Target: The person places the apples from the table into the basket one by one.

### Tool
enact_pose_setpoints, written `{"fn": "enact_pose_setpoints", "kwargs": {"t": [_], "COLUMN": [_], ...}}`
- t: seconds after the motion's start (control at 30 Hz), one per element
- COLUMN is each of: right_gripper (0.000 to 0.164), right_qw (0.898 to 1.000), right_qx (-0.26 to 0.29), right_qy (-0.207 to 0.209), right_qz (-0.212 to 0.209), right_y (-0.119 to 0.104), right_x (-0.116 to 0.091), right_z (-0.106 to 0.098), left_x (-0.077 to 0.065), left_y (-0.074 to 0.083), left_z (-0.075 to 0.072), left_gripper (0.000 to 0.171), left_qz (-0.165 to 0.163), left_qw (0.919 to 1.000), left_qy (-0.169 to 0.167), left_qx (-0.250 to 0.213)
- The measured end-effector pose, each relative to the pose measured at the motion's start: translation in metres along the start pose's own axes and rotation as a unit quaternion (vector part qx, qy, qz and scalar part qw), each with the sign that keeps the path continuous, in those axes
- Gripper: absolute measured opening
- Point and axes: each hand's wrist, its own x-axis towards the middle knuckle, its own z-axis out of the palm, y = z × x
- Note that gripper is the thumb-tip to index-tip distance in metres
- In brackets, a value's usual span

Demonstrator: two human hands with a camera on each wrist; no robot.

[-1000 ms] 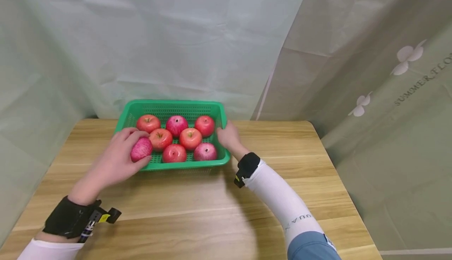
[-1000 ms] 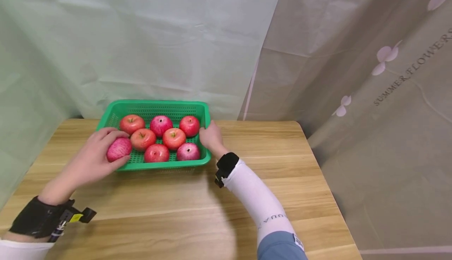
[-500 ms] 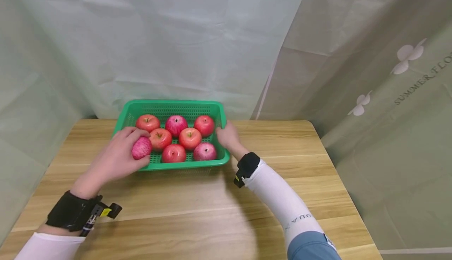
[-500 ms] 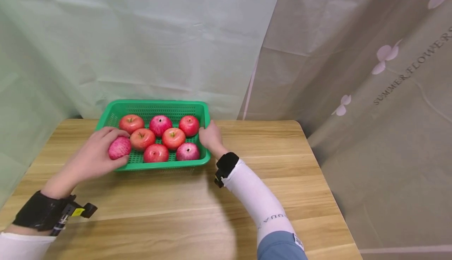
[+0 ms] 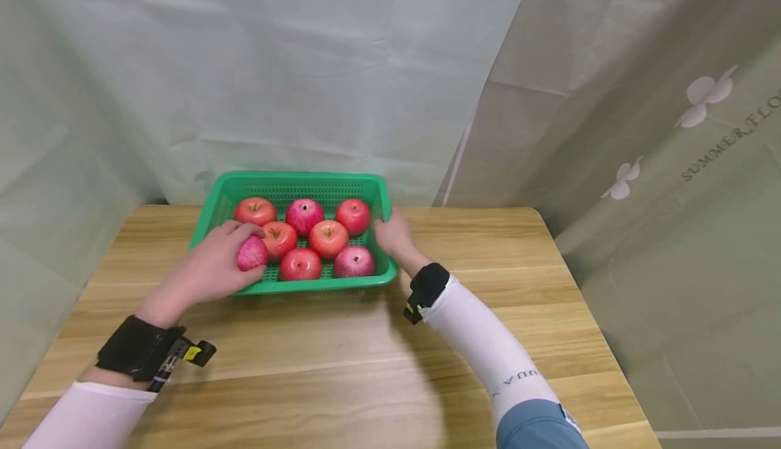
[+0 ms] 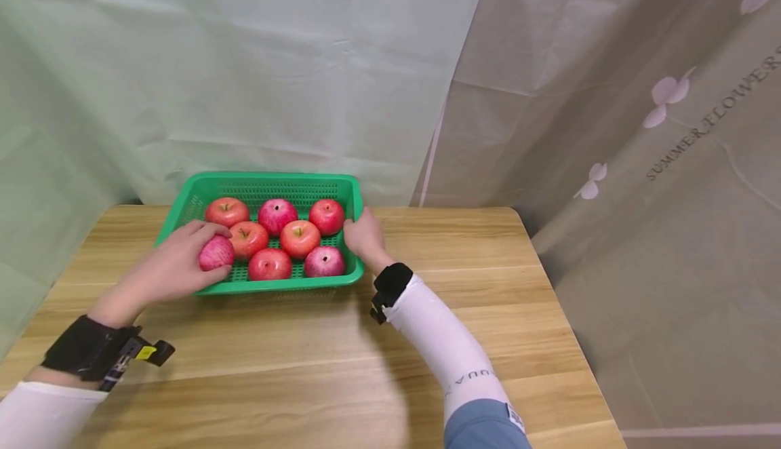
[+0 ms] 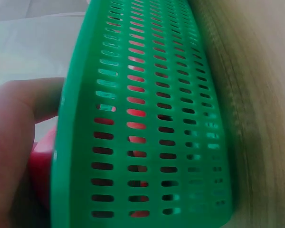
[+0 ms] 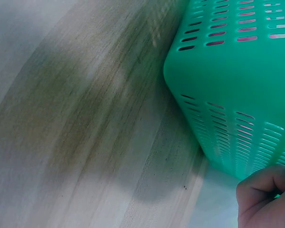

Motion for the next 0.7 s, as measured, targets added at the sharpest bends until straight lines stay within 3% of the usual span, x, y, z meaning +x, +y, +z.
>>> {"fn": "enact_pose_setpoints", "kwargs": {"t": [0.7], "right_gripper": [0.04], "right_qw": [1.0], "right_qx": [-0.001], "right_qy": [-0.001], "right_qz": [0.001], "right_y": [-0.0007], "right_x": [0.0], "right_z": [0.0012], "left_x": [0.0013], "left_y": [-0.0063], "left_z": [0.0039], "left_gripper": [0.049], "left_qz": [-0.005], "left_qw": [0.9982], "left_qy": [-0.059], "left_qx": [0.012]}}
